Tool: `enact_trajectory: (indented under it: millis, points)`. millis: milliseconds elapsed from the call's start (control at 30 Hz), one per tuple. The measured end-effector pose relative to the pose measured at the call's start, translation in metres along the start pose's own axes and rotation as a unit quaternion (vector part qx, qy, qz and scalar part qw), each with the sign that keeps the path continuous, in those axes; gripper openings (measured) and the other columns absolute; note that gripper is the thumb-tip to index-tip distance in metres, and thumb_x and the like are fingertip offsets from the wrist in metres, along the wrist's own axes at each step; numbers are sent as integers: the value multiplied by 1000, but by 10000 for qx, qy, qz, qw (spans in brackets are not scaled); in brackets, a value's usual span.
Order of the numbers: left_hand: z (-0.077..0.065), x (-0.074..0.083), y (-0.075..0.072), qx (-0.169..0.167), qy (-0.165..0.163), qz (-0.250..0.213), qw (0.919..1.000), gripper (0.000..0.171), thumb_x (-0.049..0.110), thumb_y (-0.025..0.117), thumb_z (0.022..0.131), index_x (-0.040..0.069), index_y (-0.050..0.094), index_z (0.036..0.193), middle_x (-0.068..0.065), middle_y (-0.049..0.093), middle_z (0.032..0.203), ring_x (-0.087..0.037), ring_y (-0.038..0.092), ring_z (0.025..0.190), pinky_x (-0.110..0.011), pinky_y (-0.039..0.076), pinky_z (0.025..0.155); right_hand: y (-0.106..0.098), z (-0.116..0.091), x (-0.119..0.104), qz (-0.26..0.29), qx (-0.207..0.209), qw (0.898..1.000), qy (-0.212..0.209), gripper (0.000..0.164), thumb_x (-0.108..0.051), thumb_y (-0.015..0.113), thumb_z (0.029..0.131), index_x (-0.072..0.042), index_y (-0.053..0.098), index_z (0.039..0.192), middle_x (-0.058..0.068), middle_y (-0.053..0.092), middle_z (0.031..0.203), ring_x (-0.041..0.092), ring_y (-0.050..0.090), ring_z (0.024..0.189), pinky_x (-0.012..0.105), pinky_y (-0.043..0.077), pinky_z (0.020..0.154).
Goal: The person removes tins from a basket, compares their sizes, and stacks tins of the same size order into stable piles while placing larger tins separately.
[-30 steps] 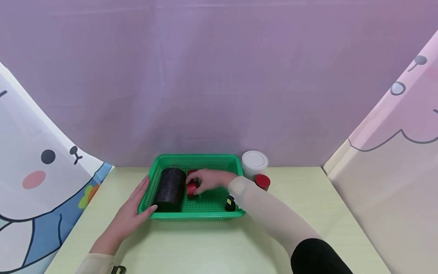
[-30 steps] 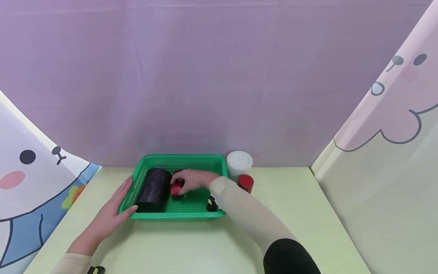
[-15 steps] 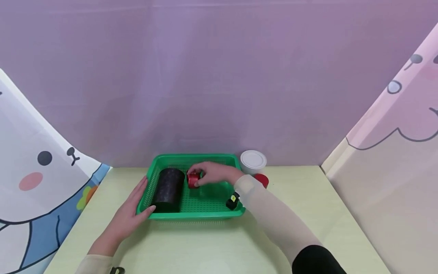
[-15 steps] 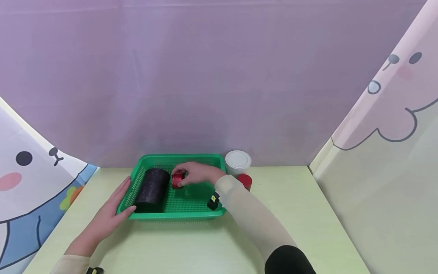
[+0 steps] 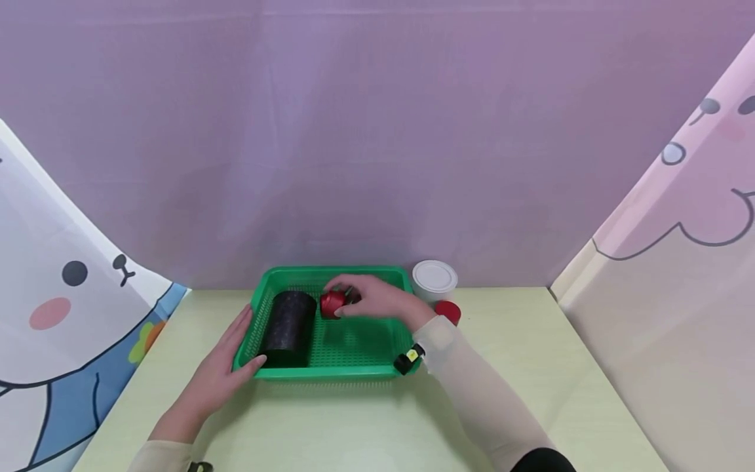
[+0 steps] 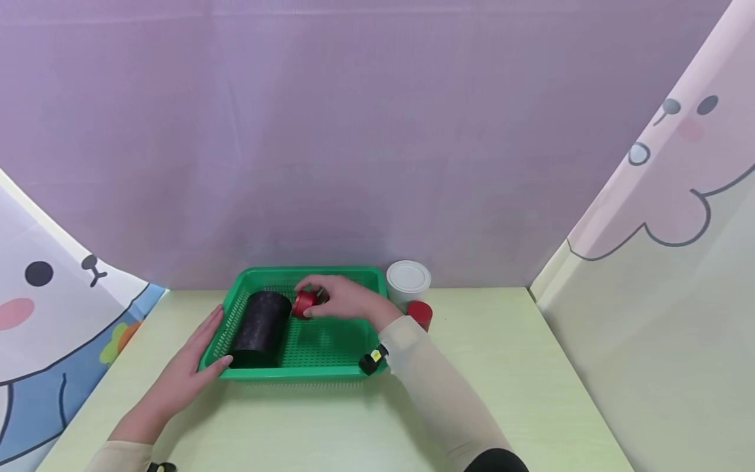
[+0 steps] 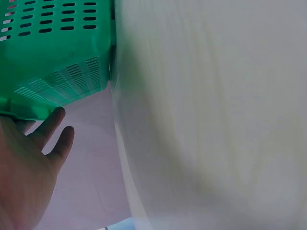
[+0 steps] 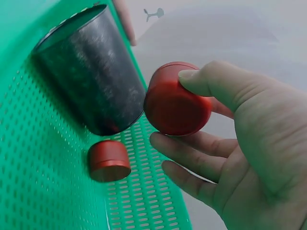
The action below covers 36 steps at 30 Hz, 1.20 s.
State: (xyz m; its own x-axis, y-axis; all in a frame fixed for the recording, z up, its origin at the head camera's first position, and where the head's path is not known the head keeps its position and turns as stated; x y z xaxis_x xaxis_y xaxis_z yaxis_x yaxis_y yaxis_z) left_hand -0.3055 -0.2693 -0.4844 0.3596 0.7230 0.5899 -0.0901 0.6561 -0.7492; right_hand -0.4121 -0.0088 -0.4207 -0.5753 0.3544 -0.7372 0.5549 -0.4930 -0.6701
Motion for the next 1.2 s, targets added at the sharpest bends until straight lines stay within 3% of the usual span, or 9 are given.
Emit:
enact_trajectory:
  millis: [167,300,700,933,1200]
  points:
    - [0,1,0,60,74,-19,10000,97,36,77,104,17,19,179,-7,16,185,-51,26,163,-86,37,110,-5,-11,-6,152,381,9991,-130,50,-22,81,104,-22,63,151,0,69,136,20,68,122,42,60,104]
    - [-1,2,-1,83,105,-45,9999,97,35,78,104,15,20,179,-5,16,185,-52,26,163,-87,37,110,-8,-20,-10,247,621,9973,-294,50,-17,81,103,-17,63,150,5,71,134,25,70,121,56,57,109]
    - [-1,3,-1,131,183,-123,9997,96,32,78,103,15,21,179,-4,16,185,-52,26,163,-86,37,110,-23,-60,-12,266,1370,9901,-140,51,-17,84,101,-18,63,147,-6,72,125,17,67,118,54,59,106]
    - [-1,-1,-1,96,103,-40,9999,96,34,77,105,17,18,179,-4,13,186,-51,24,164,-87,36,110,-34,-86,-13,257,1970,9800,-79,50,-19,85,101,-21,59,143,-6,69,127,18,67,116,43,59,101]
    - [1,-1,1,60,75,-17,10000,97,36,77,104,18,19,179,-6,15,185,-49,25,164,-86,37,111,-44,-115,-4,298,2521,9672,-1,54,-12,85,98,-15,53,142,1,69,129,24,67,114,57,59,100]
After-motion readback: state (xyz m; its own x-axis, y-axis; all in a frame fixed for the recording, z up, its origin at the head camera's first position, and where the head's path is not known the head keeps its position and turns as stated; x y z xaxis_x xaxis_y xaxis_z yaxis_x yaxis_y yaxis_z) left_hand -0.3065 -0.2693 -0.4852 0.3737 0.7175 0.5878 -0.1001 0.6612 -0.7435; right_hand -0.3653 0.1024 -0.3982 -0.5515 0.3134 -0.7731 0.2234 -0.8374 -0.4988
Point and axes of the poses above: each hand's wrist, its own z-axis towards the middle knuckle, its own y-axis out of the palm, x = y × z, the point moved 10 cm from there along z, towards the middle knuckle
